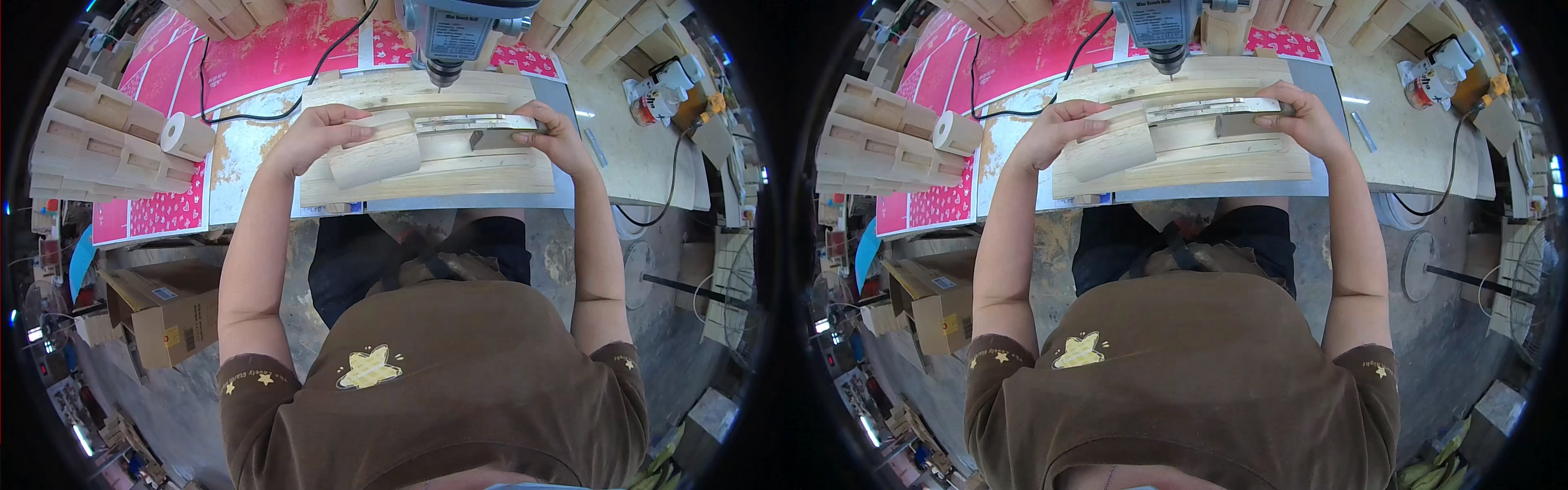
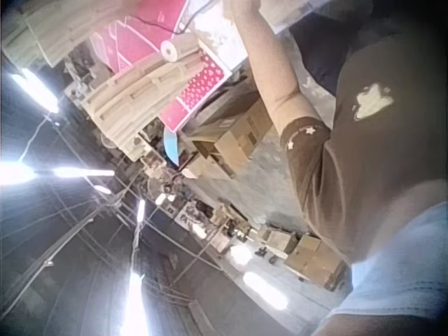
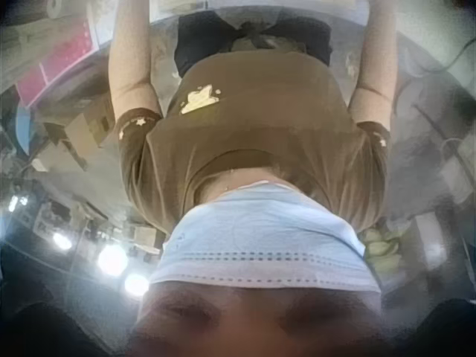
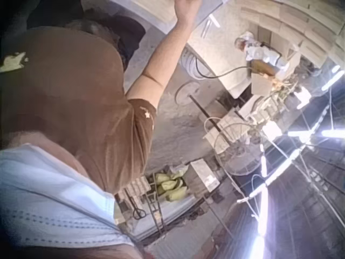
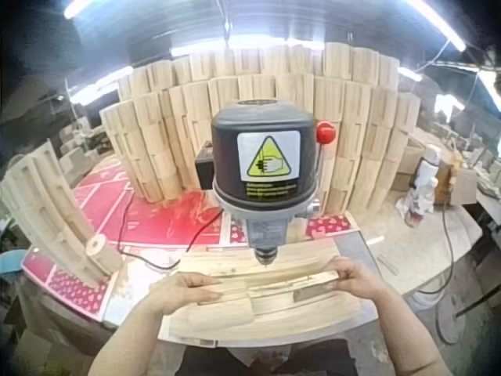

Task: Drilling structural grooves and slots into curved wooden blocks using a benchtop drill press in a furniture workshop.

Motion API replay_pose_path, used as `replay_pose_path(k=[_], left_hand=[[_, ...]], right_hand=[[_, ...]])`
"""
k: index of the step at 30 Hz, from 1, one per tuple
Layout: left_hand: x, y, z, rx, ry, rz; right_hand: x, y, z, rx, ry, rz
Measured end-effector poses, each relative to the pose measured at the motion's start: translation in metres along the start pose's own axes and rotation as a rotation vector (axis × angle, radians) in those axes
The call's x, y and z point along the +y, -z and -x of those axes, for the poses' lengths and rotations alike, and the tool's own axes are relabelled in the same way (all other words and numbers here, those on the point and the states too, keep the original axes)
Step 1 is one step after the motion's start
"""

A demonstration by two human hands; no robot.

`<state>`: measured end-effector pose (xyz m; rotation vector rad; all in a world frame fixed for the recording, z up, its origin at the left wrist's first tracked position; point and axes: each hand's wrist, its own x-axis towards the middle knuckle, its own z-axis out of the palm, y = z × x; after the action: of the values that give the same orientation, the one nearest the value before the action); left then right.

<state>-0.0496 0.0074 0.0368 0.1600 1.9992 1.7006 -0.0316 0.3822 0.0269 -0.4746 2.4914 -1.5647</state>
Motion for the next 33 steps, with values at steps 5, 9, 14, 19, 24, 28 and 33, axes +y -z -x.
replay_pose_path(k=[5, 9, 14, 19, 24, 28, 33], left_hand=[[0.009, -0.010, 0.001, -0.058, -0.059, -0.106], [-0.015, -0.030, -0.013, 0.068, -0.206, -0.106], [-0.027, -0.074, -0.033, 0.805, -0.599, -0.019], [-0.047, -0.089, 0.010, 0.820, -0.395, -0.060], [-0.058, -0.124, 0.023, 0.618, -0.721, -0.363], [-0.066, -0.113, -0.002, 0.648, -0.733, -0.564], [-0.056, -0.084, -0.003, 0.639, -0.318, -0.547]], right_hand=[[-0.005, 0.002, 0.002, -0.018, -0.016, 0.004], [-0.015, -0.010, -0.002, -0.044, 0.036, 0.028], [-0.019, -0.032, 0.000, 0.009, 0.006, 0.068], [-0.020, -0.036, 0.013, 0.196, 0.119, 0.217], [-0.005, -0.019, 0.006, 0.351, 0.158, 0.209], [-0.001, -0.015, -0.014, 0.388, 0.071, 0.270], [-0.006, -0.047, -0.028, 0.365, 0.206, 0.262]])
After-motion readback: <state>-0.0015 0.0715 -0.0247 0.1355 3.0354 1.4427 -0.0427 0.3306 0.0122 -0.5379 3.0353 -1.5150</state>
